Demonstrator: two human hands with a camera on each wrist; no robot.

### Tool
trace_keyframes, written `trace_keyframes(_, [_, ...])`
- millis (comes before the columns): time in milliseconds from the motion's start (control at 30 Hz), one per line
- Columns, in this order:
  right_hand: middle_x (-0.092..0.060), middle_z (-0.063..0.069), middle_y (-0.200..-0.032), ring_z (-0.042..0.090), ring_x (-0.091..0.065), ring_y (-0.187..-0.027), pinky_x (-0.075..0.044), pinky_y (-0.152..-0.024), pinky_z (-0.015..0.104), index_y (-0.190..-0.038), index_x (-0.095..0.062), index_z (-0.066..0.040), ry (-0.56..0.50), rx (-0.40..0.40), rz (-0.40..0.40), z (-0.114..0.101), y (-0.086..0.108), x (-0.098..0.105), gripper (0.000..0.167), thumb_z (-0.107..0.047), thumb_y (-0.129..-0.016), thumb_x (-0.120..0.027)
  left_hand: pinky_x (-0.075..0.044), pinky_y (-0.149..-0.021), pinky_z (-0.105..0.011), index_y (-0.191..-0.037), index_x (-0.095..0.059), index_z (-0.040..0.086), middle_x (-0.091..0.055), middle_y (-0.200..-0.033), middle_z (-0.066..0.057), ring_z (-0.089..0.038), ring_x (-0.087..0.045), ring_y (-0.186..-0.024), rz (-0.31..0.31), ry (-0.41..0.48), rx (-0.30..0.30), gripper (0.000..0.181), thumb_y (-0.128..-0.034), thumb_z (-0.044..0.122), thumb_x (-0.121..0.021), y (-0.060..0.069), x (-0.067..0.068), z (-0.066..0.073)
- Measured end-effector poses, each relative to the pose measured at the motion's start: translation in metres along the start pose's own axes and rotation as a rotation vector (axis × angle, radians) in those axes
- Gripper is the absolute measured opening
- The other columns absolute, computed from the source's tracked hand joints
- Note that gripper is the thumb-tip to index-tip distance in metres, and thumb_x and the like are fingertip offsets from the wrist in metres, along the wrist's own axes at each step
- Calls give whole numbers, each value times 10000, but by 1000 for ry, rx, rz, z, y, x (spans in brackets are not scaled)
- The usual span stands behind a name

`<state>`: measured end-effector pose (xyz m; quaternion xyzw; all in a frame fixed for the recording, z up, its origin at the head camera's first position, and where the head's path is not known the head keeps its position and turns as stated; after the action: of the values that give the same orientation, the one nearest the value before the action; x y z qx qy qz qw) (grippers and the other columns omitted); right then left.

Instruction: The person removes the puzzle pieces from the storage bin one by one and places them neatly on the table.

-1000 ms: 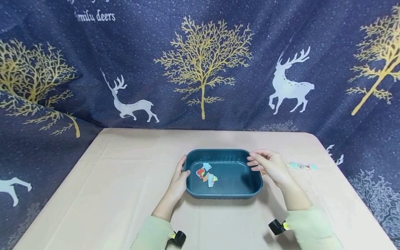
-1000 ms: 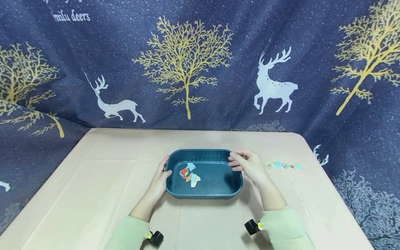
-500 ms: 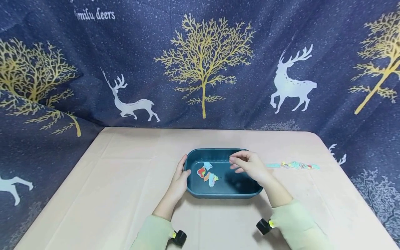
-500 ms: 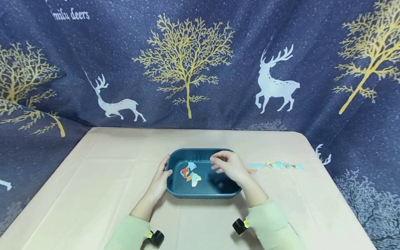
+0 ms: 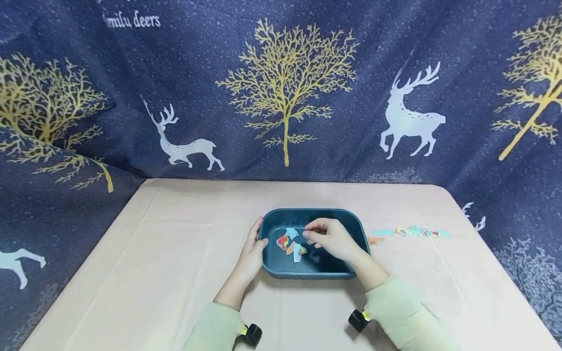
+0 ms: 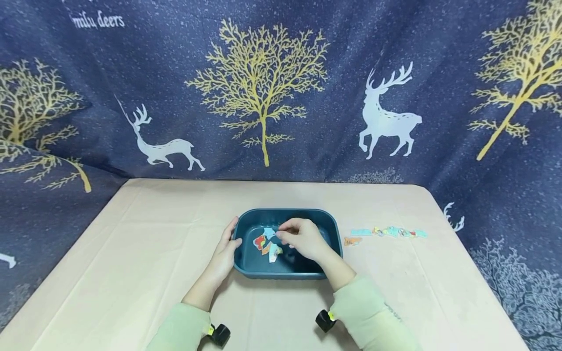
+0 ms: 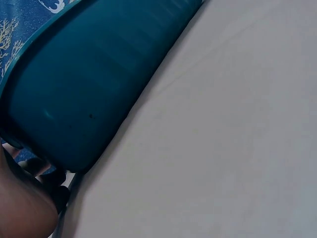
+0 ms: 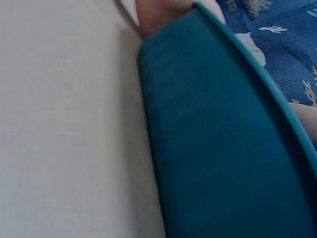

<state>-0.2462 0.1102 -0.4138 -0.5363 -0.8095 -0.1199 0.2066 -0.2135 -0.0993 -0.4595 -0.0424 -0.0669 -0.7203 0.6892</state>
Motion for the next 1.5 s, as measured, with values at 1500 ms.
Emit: trace_keyframes(1500, [-652, 18, -917, 147, -617, -875, -527, -791, 340, -1021, -637, -88, 560, 125, -132, -3, 1, -29, 253, -202, -816, -731, -133, -1167, -519, -1526, -142, 199, -120, -1597, -74, -311, -109, -1466, -6, 15, 2, 572, -987, 135, -323, 0, 0, 0])
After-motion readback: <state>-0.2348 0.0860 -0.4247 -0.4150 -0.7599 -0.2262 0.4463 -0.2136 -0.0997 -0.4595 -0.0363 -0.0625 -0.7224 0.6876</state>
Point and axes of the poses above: each hand's wrist, its own y-axis away from the middle knuckle, its own x-axis out of the back of the hand, z = x × y, the point moved 4 cm from there along -y, towards the middle knuckle
